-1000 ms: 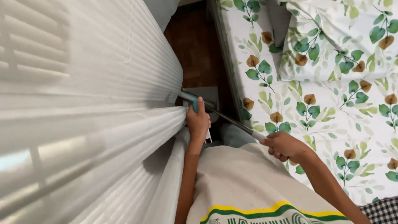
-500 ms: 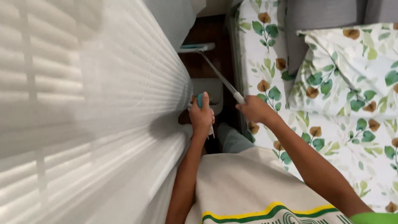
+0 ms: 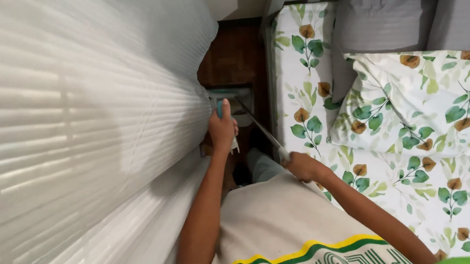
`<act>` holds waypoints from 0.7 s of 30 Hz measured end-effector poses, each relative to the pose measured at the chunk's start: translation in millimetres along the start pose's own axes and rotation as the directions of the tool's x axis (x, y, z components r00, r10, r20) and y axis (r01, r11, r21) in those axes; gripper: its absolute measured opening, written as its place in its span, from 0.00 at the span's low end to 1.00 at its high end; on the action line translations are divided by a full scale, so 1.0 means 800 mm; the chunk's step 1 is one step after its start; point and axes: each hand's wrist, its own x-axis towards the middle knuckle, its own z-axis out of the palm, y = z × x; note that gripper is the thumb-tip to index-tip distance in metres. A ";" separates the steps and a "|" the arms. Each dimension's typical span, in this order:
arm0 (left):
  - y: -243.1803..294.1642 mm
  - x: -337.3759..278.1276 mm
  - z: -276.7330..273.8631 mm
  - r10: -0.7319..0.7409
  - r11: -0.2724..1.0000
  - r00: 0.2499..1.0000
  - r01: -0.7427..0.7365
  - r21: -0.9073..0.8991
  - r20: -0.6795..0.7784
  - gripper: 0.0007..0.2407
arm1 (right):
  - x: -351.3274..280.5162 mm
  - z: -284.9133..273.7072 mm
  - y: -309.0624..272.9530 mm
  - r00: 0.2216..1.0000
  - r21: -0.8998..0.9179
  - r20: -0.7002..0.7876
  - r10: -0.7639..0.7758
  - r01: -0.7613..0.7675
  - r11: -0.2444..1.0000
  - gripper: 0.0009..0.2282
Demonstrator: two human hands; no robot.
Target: Sweeping the floor with a broom and collecting dust in a dustpan.
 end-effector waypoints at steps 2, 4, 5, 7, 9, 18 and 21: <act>0.013 -0.002 -0.004 -0.002 1.000 1.000 0.002 0.008 -0.001 0.20 | -0.027 -0.015 0.014 0.999 0.227 0.023 0.022 -0.026 0.974 0.20; 0.021 -0.003 -0.005 -0.002 1.000 1.000 0.002 0.012 -0.003 0.21 | -0.057 -0.032 0.016 0.998 0.439 0.047 0.037 -0.054 0.897 0.19; 0.024 -0.004 -0.005 -0.014 1.000 1.000 0.015 0.025 -0.007 0.20 | -0.072 -0.042 0.010 0.998 0.509 0.040 0.051 -0.065 0.859 0.20; 0.029 -0.005 -0.004 -0.027 0.999 0.999 0.027 0.042 -0.019 0.19 | -0.090 -0.058 0.001 0.997 0.574 0.040 0.060 -0.072 0.815 0.21; 0.030 -0.007 -0.001 -0.054 0.998 0.999 0.054 0.020 -0.007 0.20 | -0.096 -0.070 -0.003 0.998 0.619 -0.035 0.061 -0.027 0.785 0.25; 0.056 -0.007 0.011 -0.027 1.000 0.999 0.026 0.005 0.045 0.21 | -0.008 -0.114 -0.056 0.971 0.317 -0.236 -0.029 0.105 0.943 0.21; 0.056 0.010 0.014 -0.034 0.999 0.997 0.034 0.002 0.063 0.20 | 0.058 -0.121 -0.088 0.933 0.089 -0.351 -0.076 0.114 0.989 0.19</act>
